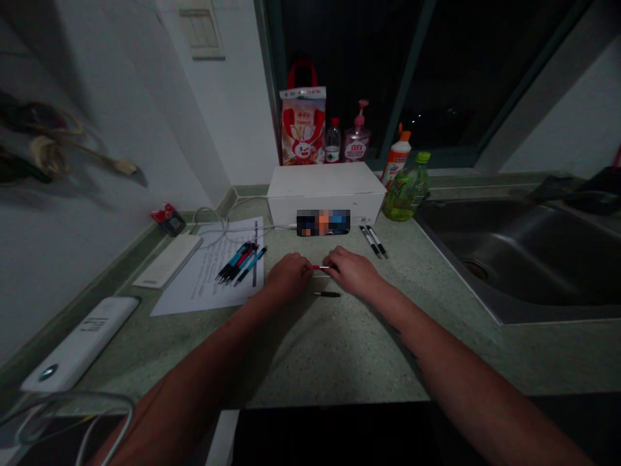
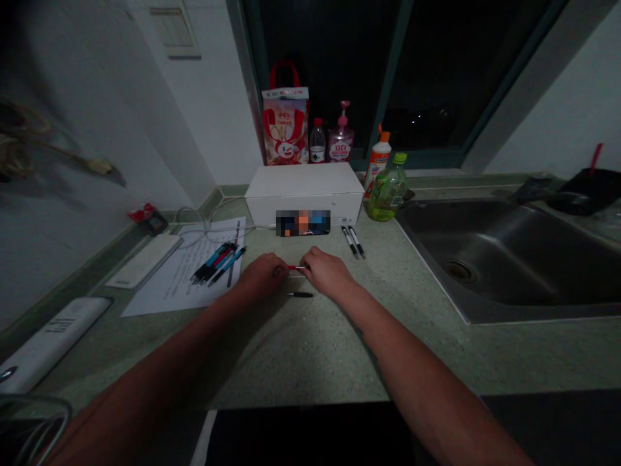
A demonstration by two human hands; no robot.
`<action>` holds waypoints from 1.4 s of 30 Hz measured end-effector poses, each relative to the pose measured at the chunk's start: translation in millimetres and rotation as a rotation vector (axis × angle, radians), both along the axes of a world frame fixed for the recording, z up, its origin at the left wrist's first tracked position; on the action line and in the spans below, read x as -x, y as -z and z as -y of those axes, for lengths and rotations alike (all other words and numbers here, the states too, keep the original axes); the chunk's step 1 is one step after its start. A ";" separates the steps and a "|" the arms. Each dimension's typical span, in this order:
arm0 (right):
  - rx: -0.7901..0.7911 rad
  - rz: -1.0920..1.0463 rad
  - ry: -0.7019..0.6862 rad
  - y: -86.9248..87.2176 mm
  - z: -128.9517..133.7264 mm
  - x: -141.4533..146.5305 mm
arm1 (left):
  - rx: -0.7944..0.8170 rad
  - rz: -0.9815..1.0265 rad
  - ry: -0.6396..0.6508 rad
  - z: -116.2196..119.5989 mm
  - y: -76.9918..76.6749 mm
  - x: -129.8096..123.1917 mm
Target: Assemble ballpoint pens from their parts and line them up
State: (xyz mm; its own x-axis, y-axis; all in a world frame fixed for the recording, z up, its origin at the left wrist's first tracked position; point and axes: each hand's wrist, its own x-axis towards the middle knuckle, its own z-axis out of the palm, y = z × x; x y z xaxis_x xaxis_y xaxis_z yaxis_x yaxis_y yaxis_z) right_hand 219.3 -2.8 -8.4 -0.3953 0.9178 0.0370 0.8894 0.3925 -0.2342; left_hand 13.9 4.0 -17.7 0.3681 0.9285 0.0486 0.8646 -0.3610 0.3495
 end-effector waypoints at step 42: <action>-0.064 -0.404 0.129 6.3 -7.5 -9.4 | -0.023 0.081 0.124 -1.1 1.2 13.0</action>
State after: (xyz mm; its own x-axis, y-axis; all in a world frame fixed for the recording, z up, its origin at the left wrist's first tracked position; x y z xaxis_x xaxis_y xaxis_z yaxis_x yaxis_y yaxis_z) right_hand 228.7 4.7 -14.7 -0.2193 0.9496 0.2241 0.7741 0.3091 -0.5525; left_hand 0.9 5.1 -18.9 0.4735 0.8747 0.1033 0.7824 -0.4716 0.4068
